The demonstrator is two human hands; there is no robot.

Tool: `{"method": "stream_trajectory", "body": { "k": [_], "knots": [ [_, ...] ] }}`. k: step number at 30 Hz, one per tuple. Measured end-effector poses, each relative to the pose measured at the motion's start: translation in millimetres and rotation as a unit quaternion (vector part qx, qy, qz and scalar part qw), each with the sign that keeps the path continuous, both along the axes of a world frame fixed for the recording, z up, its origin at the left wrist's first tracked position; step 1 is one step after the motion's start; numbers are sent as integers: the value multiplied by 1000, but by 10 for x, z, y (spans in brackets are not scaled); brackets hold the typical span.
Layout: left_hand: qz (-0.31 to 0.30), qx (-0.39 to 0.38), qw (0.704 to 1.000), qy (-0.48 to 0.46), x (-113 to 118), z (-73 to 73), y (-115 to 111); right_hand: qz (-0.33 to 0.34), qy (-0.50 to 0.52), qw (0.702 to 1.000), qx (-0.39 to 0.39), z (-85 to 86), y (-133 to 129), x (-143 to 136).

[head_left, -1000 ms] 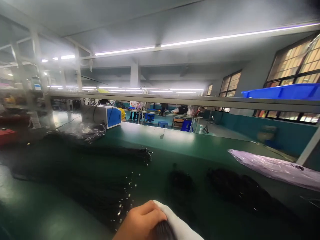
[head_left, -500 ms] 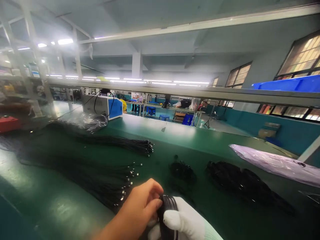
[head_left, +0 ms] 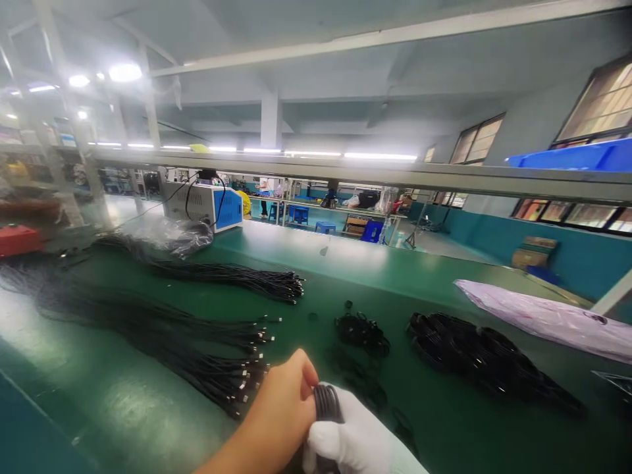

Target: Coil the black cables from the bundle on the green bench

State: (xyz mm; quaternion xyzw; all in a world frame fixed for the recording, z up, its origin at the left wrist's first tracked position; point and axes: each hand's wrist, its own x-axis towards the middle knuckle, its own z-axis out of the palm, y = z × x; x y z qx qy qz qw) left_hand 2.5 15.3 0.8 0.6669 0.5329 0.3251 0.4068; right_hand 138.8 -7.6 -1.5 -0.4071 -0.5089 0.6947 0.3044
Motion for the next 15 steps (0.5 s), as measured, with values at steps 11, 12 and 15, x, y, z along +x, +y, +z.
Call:
{"method": "stream_trajectory", "body": {
  "k": [11, 12, 15],
  "knots": [
    [-23, 63, 992, 104, -70, 32, -9, 39, 123, 987, -100, 55, -63, -19],
    [-21, 66, 992, 109, -63, 32, -8, 36, 127, 986, -102, 32, -60, -18],
    [-49, 69, 991, 101, -93, 53, 86, -14, 134, 984, -114, -31, -16, 56]
  ]
}}
